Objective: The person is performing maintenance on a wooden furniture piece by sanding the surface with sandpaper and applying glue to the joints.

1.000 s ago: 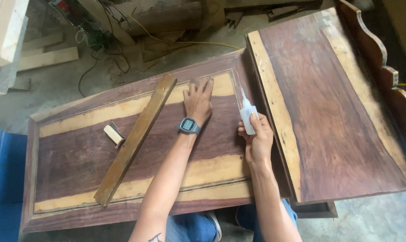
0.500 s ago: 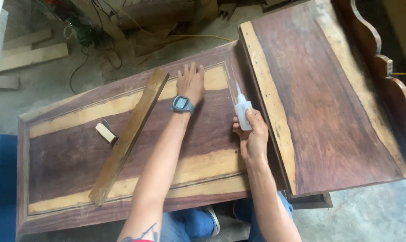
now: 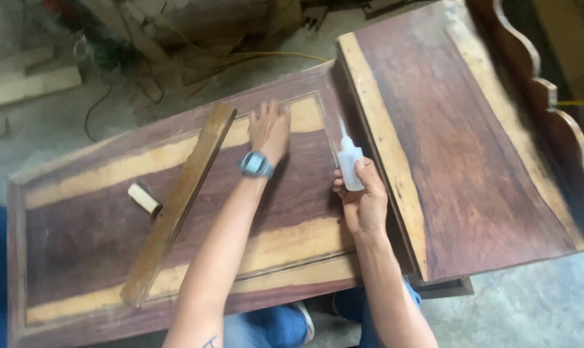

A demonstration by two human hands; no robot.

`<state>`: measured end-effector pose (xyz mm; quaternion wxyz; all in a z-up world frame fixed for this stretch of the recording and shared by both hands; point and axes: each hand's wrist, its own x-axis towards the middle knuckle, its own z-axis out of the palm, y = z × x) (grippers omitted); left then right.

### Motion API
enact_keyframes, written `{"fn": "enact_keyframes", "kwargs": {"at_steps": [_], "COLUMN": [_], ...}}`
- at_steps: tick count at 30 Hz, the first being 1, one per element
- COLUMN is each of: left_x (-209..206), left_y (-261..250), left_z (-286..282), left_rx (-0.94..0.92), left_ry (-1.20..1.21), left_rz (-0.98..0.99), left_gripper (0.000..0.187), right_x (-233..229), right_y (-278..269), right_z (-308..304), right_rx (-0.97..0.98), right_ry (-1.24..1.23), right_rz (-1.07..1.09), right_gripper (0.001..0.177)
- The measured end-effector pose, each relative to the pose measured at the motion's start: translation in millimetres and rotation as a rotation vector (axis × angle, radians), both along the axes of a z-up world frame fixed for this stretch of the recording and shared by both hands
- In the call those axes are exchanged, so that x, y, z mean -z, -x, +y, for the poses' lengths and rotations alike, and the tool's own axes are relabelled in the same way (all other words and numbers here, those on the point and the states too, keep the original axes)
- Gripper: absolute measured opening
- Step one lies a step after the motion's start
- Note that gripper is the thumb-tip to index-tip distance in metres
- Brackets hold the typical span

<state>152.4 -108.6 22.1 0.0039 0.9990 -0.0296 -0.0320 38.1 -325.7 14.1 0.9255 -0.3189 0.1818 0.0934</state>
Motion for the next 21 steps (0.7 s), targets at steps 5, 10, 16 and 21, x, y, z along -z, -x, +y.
{"fn": "enact_keyframes", "kwargs": {"at_steps": [5,10,16,21], "left_x": [-16,16,4,12], "left_y": [-16,-15,-5,-2], "left_z": [-9,20,12,7], "left_rx": [-0.038,0.039,0.041,0.042], "left_ry": [-0.045,-0.013,-0.007,-0.088], "left_rz": [-0.054,-0.069,-0.144,-0.094], "left_gripper": [0.043,0.056,0.036,0.041], "right_x": [2,5,5,2], "right_y": [2,1,2,2], "right_z": [-2,-2,-4,-3], "right_rx": [-0.01,-0.002,-0.006,-0.022], "right_ry": [0.043,0.003,0.009,-0.01], "right_rz": [-0.019,0.009,0.007,0.027], "right_gripper": [0.027,0.026,0.026,0.025]}}
